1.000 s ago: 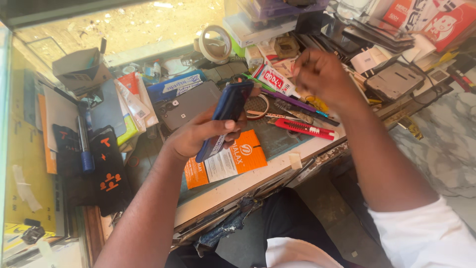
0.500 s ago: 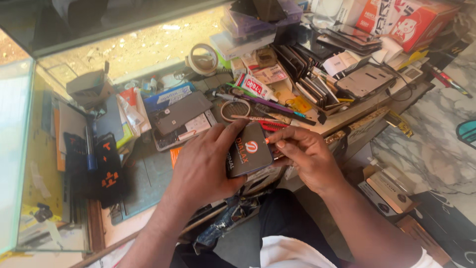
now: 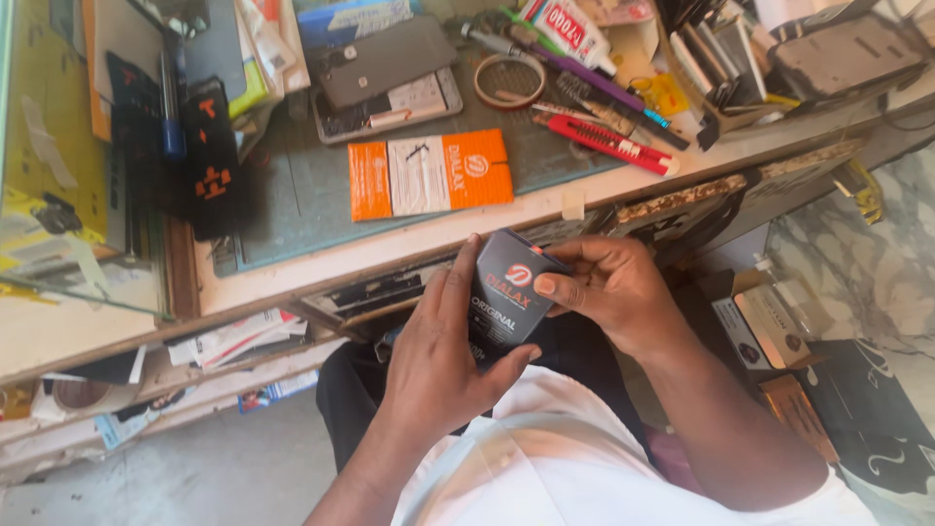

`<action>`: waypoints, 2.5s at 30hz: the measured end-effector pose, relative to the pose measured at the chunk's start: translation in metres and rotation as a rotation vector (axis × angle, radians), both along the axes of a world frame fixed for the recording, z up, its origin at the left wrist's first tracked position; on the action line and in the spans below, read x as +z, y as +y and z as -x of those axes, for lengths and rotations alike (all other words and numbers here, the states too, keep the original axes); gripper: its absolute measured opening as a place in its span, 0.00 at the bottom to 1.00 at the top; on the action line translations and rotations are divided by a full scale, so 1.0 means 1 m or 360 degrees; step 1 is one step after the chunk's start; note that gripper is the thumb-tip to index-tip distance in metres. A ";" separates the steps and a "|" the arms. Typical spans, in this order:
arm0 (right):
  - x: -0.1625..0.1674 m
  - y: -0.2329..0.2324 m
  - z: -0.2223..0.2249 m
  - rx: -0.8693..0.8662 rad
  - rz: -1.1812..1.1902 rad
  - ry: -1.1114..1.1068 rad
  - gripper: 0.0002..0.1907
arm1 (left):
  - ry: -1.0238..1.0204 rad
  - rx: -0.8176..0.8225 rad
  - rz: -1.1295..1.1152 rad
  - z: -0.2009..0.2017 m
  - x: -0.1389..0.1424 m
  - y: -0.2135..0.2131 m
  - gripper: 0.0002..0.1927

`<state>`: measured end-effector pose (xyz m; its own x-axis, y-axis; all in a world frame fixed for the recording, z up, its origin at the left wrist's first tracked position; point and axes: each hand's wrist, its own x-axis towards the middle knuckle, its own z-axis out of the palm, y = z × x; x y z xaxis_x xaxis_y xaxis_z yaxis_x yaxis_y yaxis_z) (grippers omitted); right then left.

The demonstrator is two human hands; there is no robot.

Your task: The person uses a screwdriver to remove screws from a disassembled mobile phone, then reassembles the phone casing. They secure the casing with rubber bands and handle a battery package.

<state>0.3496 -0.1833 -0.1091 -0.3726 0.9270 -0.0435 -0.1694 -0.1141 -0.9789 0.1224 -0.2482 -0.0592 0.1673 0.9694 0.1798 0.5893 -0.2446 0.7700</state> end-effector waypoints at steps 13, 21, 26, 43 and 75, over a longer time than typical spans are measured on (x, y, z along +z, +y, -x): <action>0.027 -0.007 0.044 0.0228 -0.0095 0.0047 0.19 | -0.0656 0.0118 -0.0056 0.003 -0.050 -0.015 0.47; 0.022 -0.009 0.042 0.0207 -0.0128 -0.0038 0.22 | -0.0744 0.0101 -0.0007 0.001 -0.055 -0.007 0.47; 0.020 -0.008 0.035 0.0215 -0.0131 0.0029 0.23 | -0.0590 0.0088 -0.0085 0.001 -0.050 -0.005 0.46; 0.009 -0.007 0.027 0.0187 -0.0178 -0.0027 0.21 | -0.0377 0.0275 -0.0111 -0.005 -0.038 -0.005 0.45; -0.016 0.004 0.034 0.0366 -0.0223 0.0003 0.09 | -0.2433 -0.0828 0.1010 0.025 -0.091 -0.031 0.46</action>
